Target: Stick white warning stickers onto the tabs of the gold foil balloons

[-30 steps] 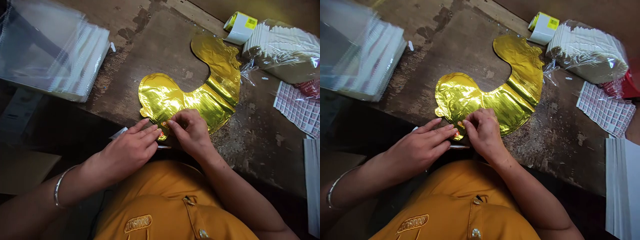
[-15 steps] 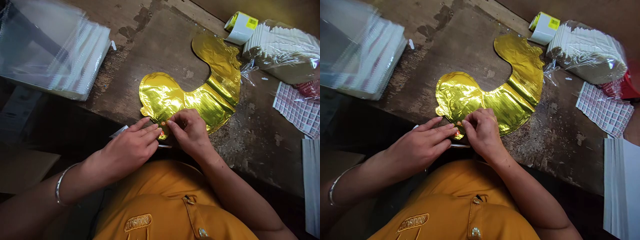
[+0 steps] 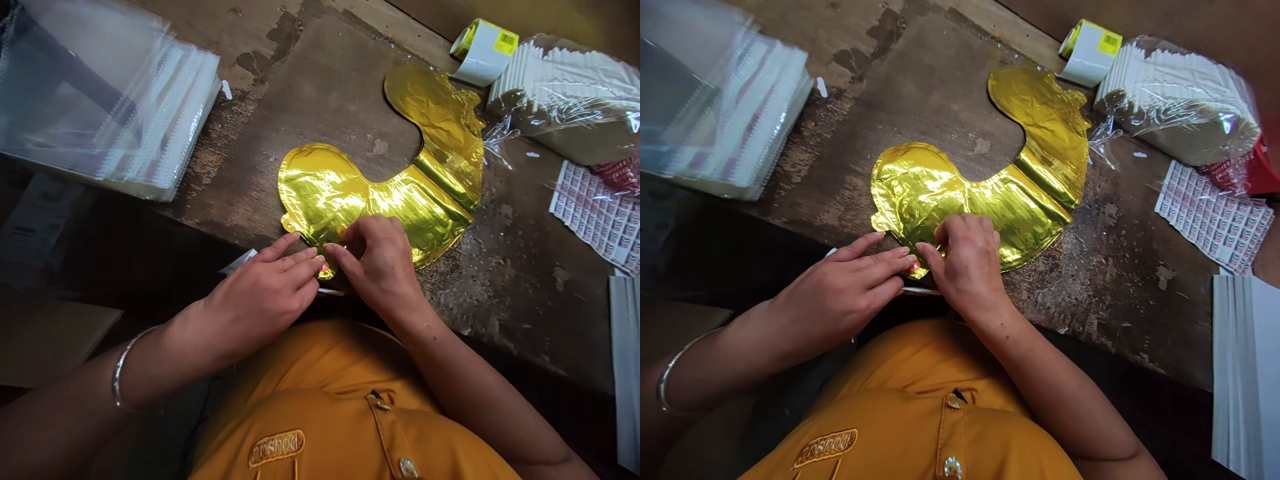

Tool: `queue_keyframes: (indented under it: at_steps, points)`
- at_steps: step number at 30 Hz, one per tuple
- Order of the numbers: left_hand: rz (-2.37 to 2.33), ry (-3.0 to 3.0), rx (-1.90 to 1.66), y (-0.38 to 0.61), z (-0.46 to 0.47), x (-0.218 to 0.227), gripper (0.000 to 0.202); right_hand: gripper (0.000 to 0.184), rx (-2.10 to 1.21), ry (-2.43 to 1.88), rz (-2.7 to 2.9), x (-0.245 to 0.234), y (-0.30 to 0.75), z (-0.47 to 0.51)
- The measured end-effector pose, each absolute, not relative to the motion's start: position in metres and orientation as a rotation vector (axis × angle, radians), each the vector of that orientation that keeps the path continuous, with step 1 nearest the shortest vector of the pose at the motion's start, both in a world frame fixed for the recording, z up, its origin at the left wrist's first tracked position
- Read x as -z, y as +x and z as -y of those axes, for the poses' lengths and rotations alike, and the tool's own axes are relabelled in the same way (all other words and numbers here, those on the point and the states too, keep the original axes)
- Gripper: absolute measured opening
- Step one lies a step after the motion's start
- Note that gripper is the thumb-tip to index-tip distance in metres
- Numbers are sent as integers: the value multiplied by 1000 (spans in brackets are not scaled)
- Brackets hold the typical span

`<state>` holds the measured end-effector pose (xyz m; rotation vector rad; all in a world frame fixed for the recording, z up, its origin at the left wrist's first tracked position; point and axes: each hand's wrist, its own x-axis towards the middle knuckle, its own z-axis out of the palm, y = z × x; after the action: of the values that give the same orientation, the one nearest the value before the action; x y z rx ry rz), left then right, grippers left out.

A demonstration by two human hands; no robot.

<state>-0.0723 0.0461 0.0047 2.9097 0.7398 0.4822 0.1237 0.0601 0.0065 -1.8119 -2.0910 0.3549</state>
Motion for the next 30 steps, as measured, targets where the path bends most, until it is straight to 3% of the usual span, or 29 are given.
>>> queue_keyframes:
  at_steps: [3, 7, 9, 13, 17, 23, 30]
  points:
    - [-741, 2921, -491, -72, -46, -5, 30, 38, -239, -1888, 2065, -2, 126, -67]
    - [-770, 2910, -533, -71, -46, -4, 25, 16, 33, -1934, 2006, -3, 141, -73]
    - [-787, 2893, -542, -70, -47, -4, 22, 14, 139, -1750, 2097, -10, 148, -68]
    - [-800, 2864, -527, -71, -47, -3, 19, 23, 34, -1107, 2611, -17, 152, -47]
    - [-910, 2891, -511, -73, -39, -9, 19, 24, -5, -989, 2632, -6, 148, -42]
    - [-1142, 2923, -564, -75, -34, -25, 13, 15, -521, -1387, 2191, -8, 145, -60]
    - [-987, 2886, -552, -69, -45, -31, 15, 42, -1139, -1644, 1830, -27, 149, -87]
